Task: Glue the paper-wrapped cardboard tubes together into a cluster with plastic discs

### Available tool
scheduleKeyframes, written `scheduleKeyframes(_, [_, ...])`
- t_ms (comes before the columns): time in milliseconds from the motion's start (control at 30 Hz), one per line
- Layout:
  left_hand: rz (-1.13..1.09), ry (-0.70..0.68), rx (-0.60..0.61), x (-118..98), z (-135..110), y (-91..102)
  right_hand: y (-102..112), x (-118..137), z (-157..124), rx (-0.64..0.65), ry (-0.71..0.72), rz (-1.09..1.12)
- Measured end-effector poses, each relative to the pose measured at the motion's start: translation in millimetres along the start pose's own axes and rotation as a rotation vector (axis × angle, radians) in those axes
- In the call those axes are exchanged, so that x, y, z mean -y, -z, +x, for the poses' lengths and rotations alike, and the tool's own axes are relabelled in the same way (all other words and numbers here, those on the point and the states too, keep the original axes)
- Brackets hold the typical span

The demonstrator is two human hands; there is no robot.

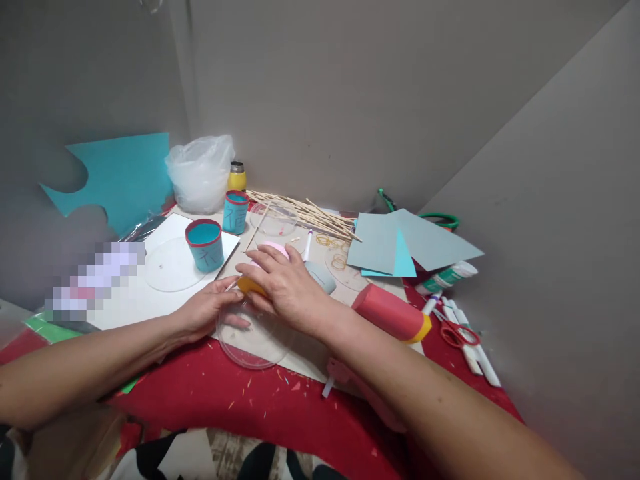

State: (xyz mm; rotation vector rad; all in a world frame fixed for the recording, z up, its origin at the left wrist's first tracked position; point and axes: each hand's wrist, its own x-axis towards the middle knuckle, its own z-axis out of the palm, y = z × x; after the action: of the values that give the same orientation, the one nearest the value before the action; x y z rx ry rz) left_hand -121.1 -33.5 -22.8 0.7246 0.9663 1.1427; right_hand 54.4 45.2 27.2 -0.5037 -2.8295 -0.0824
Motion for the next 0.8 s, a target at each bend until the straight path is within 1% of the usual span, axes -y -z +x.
scheduleKeyframes(267, [0.025, 0.000, 0.029, -1, -1, 0.6, 1, 2, 0, 0.020, -0.042, 0.012])
scheduleKeyframes(500, [0.033, -0.011, 0.000, -2, -4, -2.6, 4, 3, -3, 0.041, -0.059, 0.010])
scheduleKeyframes(633, [0.037, -0.019, -0.003, -3, -4, -3.4, 8, 6, 0, 0.050, -0.069, -0.006])
scheduleKeyframes(700, [0.023, -0.023, 0.006, -5, -3, -4.1, 18, 9, 1, 0.022, -0.079, -0.004])
scheduleKeyframes(733, [0.015, -0.024, 0.008, -6, -3, -4.5, 24, 10, -1, -0.018, -0.081, 0.006])
scheduleKeyframes(800, [0.006, -0.022, -0.004, -8, -4, -5.4, 41, 12, -12, -0.150, -0.080, 0.045])
